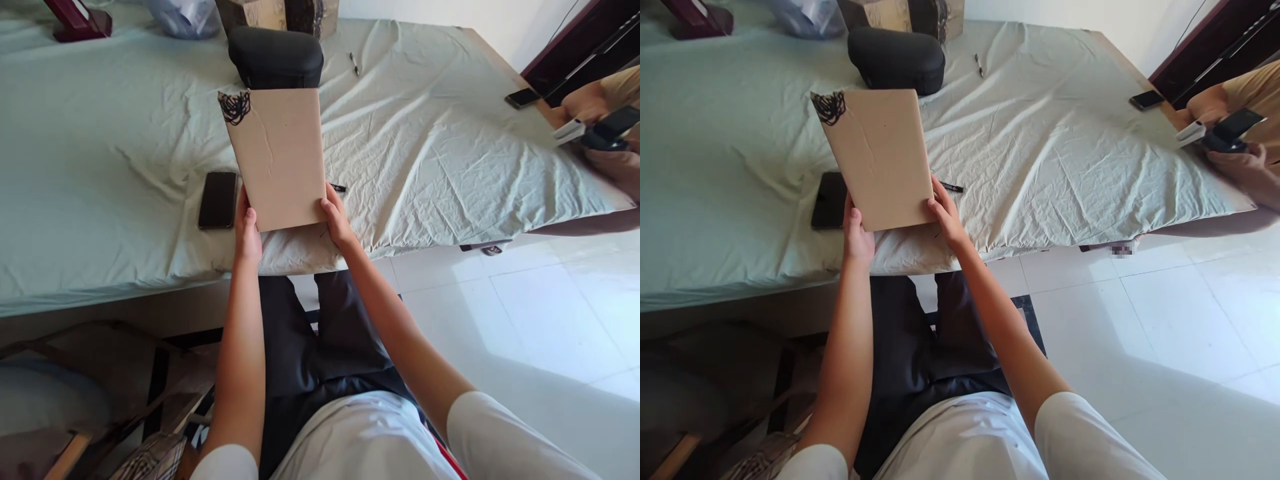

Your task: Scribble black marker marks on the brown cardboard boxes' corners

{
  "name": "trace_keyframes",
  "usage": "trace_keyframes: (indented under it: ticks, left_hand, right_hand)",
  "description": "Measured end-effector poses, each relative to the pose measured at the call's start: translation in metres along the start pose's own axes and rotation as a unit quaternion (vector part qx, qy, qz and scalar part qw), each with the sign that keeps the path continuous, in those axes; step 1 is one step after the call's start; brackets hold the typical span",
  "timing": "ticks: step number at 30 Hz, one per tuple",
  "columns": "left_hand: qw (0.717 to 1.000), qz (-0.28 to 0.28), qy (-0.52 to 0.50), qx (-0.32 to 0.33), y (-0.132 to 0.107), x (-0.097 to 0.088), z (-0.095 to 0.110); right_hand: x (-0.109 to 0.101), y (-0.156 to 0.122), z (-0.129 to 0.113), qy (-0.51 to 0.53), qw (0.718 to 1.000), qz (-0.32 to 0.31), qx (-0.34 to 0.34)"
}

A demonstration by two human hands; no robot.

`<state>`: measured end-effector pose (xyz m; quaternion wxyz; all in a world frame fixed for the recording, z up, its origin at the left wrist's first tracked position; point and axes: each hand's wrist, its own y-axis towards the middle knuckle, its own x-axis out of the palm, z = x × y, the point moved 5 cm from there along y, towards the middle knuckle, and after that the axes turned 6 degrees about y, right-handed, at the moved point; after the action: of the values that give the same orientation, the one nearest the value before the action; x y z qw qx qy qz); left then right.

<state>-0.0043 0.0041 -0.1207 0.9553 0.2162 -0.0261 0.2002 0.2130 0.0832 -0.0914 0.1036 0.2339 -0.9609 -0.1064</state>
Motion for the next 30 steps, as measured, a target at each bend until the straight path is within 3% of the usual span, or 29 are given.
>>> trace_keyframes:
  ticks: [30]
  left_hand:
    - [1.000,0.013,0.009,-0.013,0.0005,-0.0040,-0.0064]
  right_hand:
    - [-0.0019,0.0028,0.0027,0.007,1.000,0.009,-0.008]
